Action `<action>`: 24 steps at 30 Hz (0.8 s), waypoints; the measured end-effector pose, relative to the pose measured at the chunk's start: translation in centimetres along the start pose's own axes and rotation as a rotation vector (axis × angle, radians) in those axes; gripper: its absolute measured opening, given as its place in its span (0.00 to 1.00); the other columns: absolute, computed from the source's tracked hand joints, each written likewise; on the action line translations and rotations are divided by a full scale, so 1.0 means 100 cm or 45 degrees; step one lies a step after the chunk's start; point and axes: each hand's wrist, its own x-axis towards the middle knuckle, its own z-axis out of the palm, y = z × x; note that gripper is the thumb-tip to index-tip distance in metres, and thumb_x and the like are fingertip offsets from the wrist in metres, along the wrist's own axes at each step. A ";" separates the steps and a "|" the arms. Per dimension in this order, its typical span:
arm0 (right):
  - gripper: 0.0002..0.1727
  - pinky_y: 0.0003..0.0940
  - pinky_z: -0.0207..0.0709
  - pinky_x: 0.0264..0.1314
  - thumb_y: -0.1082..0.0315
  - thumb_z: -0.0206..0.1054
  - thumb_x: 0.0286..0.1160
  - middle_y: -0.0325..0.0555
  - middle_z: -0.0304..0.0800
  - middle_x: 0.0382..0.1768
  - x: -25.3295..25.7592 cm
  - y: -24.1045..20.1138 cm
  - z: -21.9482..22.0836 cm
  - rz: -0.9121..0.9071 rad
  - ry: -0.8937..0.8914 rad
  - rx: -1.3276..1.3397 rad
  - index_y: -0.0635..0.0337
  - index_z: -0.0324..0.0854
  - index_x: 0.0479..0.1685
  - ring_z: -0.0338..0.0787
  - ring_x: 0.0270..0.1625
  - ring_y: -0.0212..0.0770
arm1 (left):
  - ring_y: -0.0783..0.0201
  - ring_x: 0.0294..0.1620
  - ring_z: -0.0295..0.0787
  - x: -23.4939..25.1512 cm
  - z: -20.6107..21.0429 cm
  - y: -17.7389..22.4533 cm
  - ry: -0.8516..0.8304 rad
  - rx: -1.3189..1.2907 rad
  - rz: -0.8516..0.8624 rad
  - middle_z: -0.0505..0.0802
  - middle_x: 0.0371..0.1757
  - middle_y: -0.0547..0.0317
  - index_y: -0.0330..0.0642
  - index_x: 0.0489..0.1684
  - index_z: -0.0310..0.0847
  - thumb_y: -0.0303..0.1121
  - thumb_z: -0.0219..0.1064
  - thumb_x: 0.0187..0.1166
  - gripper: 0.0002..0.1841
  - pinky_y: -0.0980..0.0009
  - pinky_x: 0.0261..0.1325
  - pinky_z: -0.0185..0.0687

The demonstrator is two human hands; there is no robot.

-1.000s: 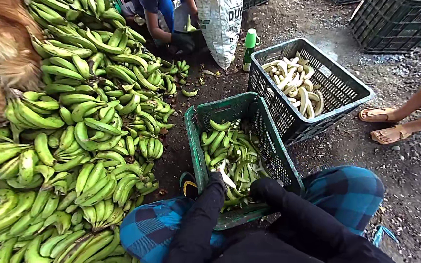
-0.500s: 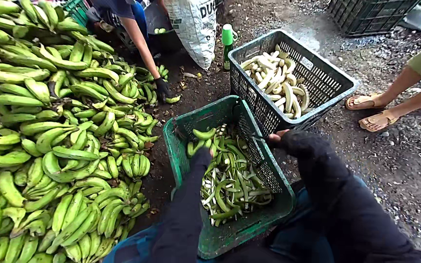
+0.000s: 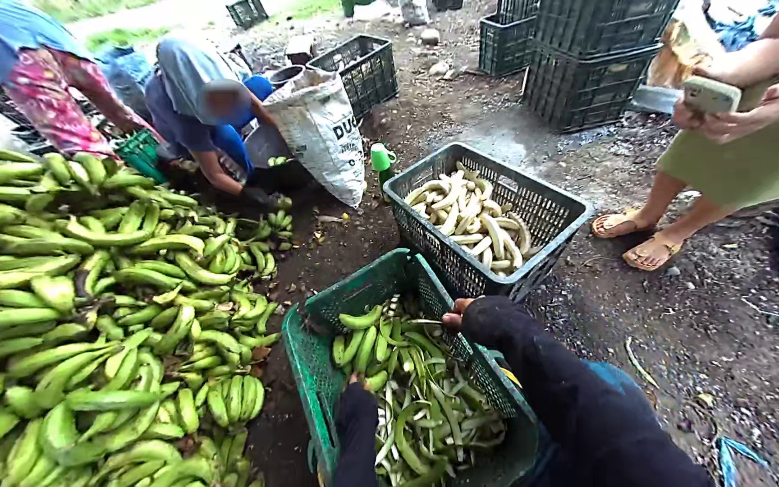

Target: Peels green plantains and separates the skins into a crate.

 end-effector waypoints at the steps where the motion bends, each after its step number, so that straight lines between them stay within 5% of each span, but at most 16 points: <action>1: 0.37 0.63 0.67 0.82 0.38 0.57 0.85 0.66 0.85 0.69 -0.003 -0.005 -0.005 0.048 -0.056 0.032 0.67 0.81 0.70 0.82 0.77 0.62 | 0.44 0.71 0.85 0.018 -0.010 -0.013 -0.400 -0.200 -0.074 0.88 0.68 0.36 0.36 0.76 0.78 0.41 0.53 0.93 0.22 0.53 0.79 0.73; 2: 0.36 0.61 0.60 0.86 0.42 0.56 0.89 0.67 0.80 0.75 -0.012 -0.012 -0.011 0.075 -0.113 0.068 0.69 0.76 0.75 0.76 0.82 0.62 | 0.44 0.79 0.78 0.036 -0.021 -0.026 -0.646 -0.392 -0.117 0.81 0.77 0.36 0.36 0.84 0.67 0.36 0.58 0.90 0.25 0.53 0.83 0.68; 3: 0.34 0.62 0.64 0.85 0.44 0.55 0.90 0.68 0.82 0.72 -0.015 -0.009 -0.007 0.036 -0.071 0.045 0.70 0.78 0.72 0.78 0.80 0.63 | 0.45 0.79 0.77 0.046 -0.025 -0.040 -0.676 -0.620 -0.122 0.80 0.78 0.35 0.33 0.85 0.64 0.29 0.64 0.85 0.28 0.54 0.83 0.68; 7: 0.27 0.59 0.65 0.84 0.56 0.53 0.94 0.72 0.82 0.70 -0.025 -0.013 0.002 -0.070 -0.067 0.109 0.75 0.78 0.70 0.80 0.77 0.63 | 0.54 0.67 0.86 0.069 -0.103 -0.063 -0.475 -1.207 0.074 0.86 0.68 0.33 0.22 0.81 0.63 0.19 0.71 0.72 0.34 0.64 0.72 0.79; 10: 0.20 0.50 0.72 0.75 0.69 0.55 0.92 0.76 0.83 0.63 -0.013 -0.016 0.027 -0.200 0.080 0.458 0.81 0.76 0.67 0.85 0.65 0.60 | 0.67 0.53 0.88 0.068 -0.132 -0.070 -0.314 -1.642 0.211 0.88 0.66 0.45 0.29 0.86 0.54 0.24 0.58 0.82 0.31 0.70 0.57 0.85; 12: 0.17 0.43 0.76 0.68 0.74 0.57 0.87 0.75 0.87 0.55 0.013 -0.006 0.060 -0.459 0.296 0.617 0.82 0.79 0.62 0.87 0.56 0.54 | 0.66 0.50 0.90 0.042 -0.119 -0.065 -0.443 -2.069 0.087 0.90 0.62 0.51 0.34 0.80 0.62 0.32 0.42 0.91 0.22 0.69 0.50 0.87; 14: 0.21 0.62 0.74 0.71 0.58 0.60 0.86 0.65 0.92 0.55 0.029 0.006 0.088 -0.668 0.509 0.310 0.65 0.86 0.63 0.90 0.60 0.59 | 0.60 0.40 0.93 0.010 -0.110 -0.047 -0.566 -2.437 -0.334 0.92 0.47 0.51 0.36 0.72 0.66 0.39 0.32 0.96 0.22 0.66 0.42 0.90; 15: 0.24 0.73 0.63 0.77 0.52 0.60 0.88 0.65 0.89 0.63 0.009 -0.008 0.084 -0.539 0.358 0.194 0.57 0.83 0.71 0.84 0.70 0.66 | 0.60 0.34 0.91 0.002 -0.100 -0.041 -0.556 -2.461 -0.507 0.91 0.39 0.53 0.36 0.65 0.69 0.41 0.34 0.97 0.22 0.66 0.37 0.90; 17: 0.28 0.78 0.49 0.84 0.46 0.59 0.88 0.64 0.82 0.74 -0.038 -0.045 0.082 -0.331 0.074 0.106 0.52 0.78 0.79 0.74 0.81 0.69 | 0.64 0.32 0.88 -0.006 -0.081 -0.039 -0.465 -2.234 -0.634 0.88 0.36 0.52 0.33 0.61 0.72 0.37 0.42 0.96 0.18 0.69 0.36 0.87; 20: 0.30 0.77 0.49 0.84 0.41 0.55 0.88 0.60 0.82 0.75 -0.092 -0.071 0.106 -0.303 -0.033 0.029 0.47 0.78 0.80 0.72 0.83 0.68 | 0.56 0.64 0.83 -0.008 -0.084 -0.043 -0.524 -1.752 -0.650 0.85 0.68 0.38 0.29 0.76 0.71 0.41 0.47 0.95 0.25 0.59 0.71 0.77; 24: 0.30 0.74 0.47 0.85 0.42 0.56 0.88 0.63 0.81 0.76 -0.117 -0.078 0.130 -0.230 -0.019 0.079 0.47 0.77 0.81 0.70 0.84 0.68 | 0.50 0.71 0.81 -0.010 -0.096 -0.044 -0.669 -1.523 -0.594 0.82 0.73 0.37 0.31 0.80 0.68 0.45 0.40 0.97 0.28 0.54 0.74 0.74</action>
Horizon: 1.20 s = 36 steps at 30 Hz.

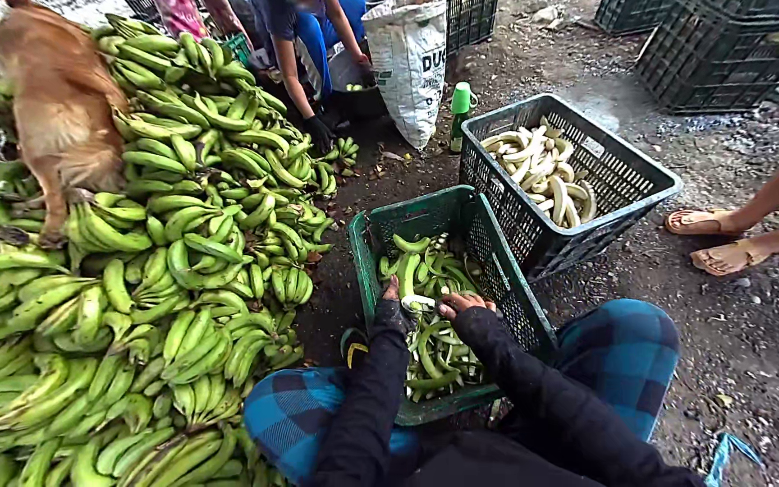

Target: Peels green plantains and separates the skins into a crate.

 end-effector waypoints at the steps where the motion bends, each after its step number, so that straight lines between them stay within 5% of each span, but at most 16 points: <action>1: 0.30 0.74 0.47 0.85 0.44 0.57 0.88 0.66 0.80 0.75 0.004 -0.003 0.002 0.019 0.093 0.016 0.50 0.78 0.80 0.70 0.83 0.70 | 0.49 0.72 0.79 -0.005 0.002 0.000 -0.041 0.069 0.018 0.80 0.75 0.34 0.29 0.80 0.67 0.42 0.40 0.97 0.27 0.55 0.76 0.72; 4: 0.27 0.75 0.58 0.79 0.44 0.62 0.85 0.72 0.82 0.70 0.035 -0.007 -0.006 0.045 0.578 -0.050 0.49 0.84 0.74 0.75 0.77 0.75 | 0.50 0.65 0.81 -0.012 0.019 -0.012 -0.015 -0.052 -0.110 0.82 0.70 0.38 0.33 0.77 0.70 0.45 0.44 0.96 0.26 0.53 0.69 0.76; 7: 0.26 0.75 0.59 0.76 0.43 0.63 0.84 0.67 0.84 0.68 0.062 -0.013 -0.037 0.057 0.850 -0.038 0.45 0.85 0.72 0.77 0.75 0.73 | 0.46 0.79 0.76 -0.023 0.022 -0.009 0.038 0.060 -0.144 0.78 0.79 0.36 0.35 0.83 0.67 0.48 0.41 0.96 0.29 0.47 0.81 0.68; 11: 0.27 0.77 0.59 0.78 0.43 0.60 0.86 0.63 0.87 0.67 0.026 -0.017 -0.037 -0.100 0.556 -0.046 0.47 0.83 0.74 0.79 0.75 0.71 | 0.59 0.56 0.84 0.018 0.022 -0.029 0.147 -0.213 0.230 0.85 0.61 0.40 0.29 0.75 0.69 0.42 0.36 0.97 0.27 0.64 0.60 0.81; 13: 0.31 0.73 0.57 0.83 0.40 0.55 0.88 0.60 0.85 0.73 -0.004 -0.018 -0.019 0.006 0.267 -0.028 0.46 0.77 0.81 0.77 0.80 0.66 | 0.58 0.67 0.82 0.044 0.017 -0.032 0.143 -0.219 0.395 0.82 0.72 0.33 0.25 0.81 0.64 0.35 0.40 0.96 0.24 0.63 0.72 0.76; 15: 0.28 0.69 0.55 0.83 0.44 0.56 0.89 0.63 0.83 0.74 -0.022 -0.022 -0.008 0.059 0.239 0.041 0.48 0.79 0.79 0.75 0.80 0.67 | 0.64 0.60 0.82 0.036 0.009 -0.002 -0.040 -0.383 0.236 0.84 0.67 0.41 0.29 0.79 0.65 0.29 0.38 0.96 0.21 0.67 0.68 0.75; 16: 0.27 0.69 0.55 0.83 0.47 0.58 0.88 0.66 0.83 0.73 -0.020 -0.023 -0.006 0.041 0.326 0.070 0.50 0.81 0.77 0.75 0.79 0.69 | 0.66 0.47 0.84 0.056 0.006 -0.038 -0.368 -0.544 0.765 0.84 0.51 0.38 0.17 0.68 0.63 0.28 0.36 0.94 0.20 0.74 0.47 0.83; 18: 0.24 0.71 0.58 0.82 0.51 0.64 0.85 0.69 0.85 0.69 0.004 -0.019 -0.014 -0.086 0.642 0.054 0.54 0.87 0.70 0.77 0.77 0.72 | 0.70 0.25 0.85 0.021 0.011 -0.014 -0.588 -0.716 0.251 0.89 0.31 0.56 0.34 0.51 0.74 0.36 0.41 0.90 0.17 0.76 0.27 0.83; 20: 0.22 0.76 0.58 0.81 0.51 0.68 0.81 0.67 0.87 0.65 0.041 -0.013 -0.035 -0.284 0.975 0.008 0.54 0.89 0.66 0.78 0.75 0.73 | 0.66 0.19 0.84 0.005 0.008 0.004 -0.719 -0.592 -0.055 0.87 0.29 0.55 0.39 0.59 0.73 0.44 0.40 0.96 0.20 0.74 0.19 0.82; 23: 0.21 0.77 0.55 0.81 0.50 0.68 0.82 0.59 0.90 0.63 0.059 -0.035 -0.071 -0.382 1.101 -0.007 0.48 0.91 0.66 0.81 0.73 0.70 | 0.68 0.31 0.87 -0.004 0.009 0.025 -0.404 -0.206 0.119 0.88 0.42 0.52 0.38 0.82 0.63 0.35 0.46 0.95 0.21 0.72 0.34 0.87; 26: 0.23 0.73 0.66 0.73 0.47 0.63 0.85 0.61 0.90 0.62 0.036 -0.050 -0.051 -0.252 0.886 0.014 0.48 0.88 0.69 0.85 0.68 0.68 | 0.56 0.69 0.82 0.008 0.019 0.029 0.217 -0.034 0.502 0.82 0.71 0.32 0.26 0.87 0.54 0.30 0.51 0.92 0.27 0.62 0.76 0.74; 28: 0.26 0.70 0.63 0.78 0.45 0.58 0.87 0.60 0.88 0.68 0.015 -0.044 -0.019 -0.049 0.605 0.078 0.46 0.84 0.74 0.81 0.74 0.66 | 0.45 0.70 0.84 0.040 0.024 0.014 0.657 0.014 0.849 0.82 0.70 0.24 0.19 0.86 0.51 0.34 0.52 0.90 0.31 0.56 0.76 0.75; 30: 0.26 0.68 0.60 0.80 0.47 0.57 0.89 0.60 0.86 0.70 -0.005 -0.042 0.000 0.057 0.514 0.153 0.48 0.83 0.76 0.79 0.76 0.66 | 0.45 0.72 0.81 0.043 0.023 0.028 0.759 -0.045 0.841 0.79 0.73 0.22 0.17 0.87 0.45 0.32 0.51 0.88 0.33 0.59 0.77 0.72; 32: 0.24 0.69 0.59 0.80 0.51 0.60 0.87 0.64 0.86 0.69 -0.007 -0.043 -0.003 0.013 0.602 0.166 0.51 0.84 0.74 0.79 0.76 0.68 | 0.55 0.67 0.83 0.018 0.017 0.045 0.448 -0.188 0.692 0.84 0.68 0.32 0.24 0.85 0.57 0.28 0.52 0.91 0.26 0.65 0.73 0.74; 34: 0.24 0.73 0.60 0.79 0.50 0.63 0.85 0.67 0.87 0.66 0.018 -0.040 -0.025 -0.141 0.736 0.085 0.54 0.87 0.70 0.80 0.73 0.72 | 0.79 0.44 0.85 0.013 0.006 0.038 -0.202 -0.349 0.570 0.89 0.44 0.63 0.41 0.63 0.73 0.26 0.48 0.89 0.13 0.79 0.51 0.82; 36: 0.24 0.74 0.63 0.75 0.46 0.62 0.85 0.65 0.89 0.63 0.050 -0.040 -0.062 -0.236 0.749 -0.009 0.50 0.88 0.68 0.82 0.70 0.71 | 0.79 0.44 0.87 0.018 -0.004 0.036 -0.799 -0.165 0.481 0.90 0.48 0.59 0.33 0.73 0.68 0.28 0.45 0.90 0.18 0.79 0.52 0.84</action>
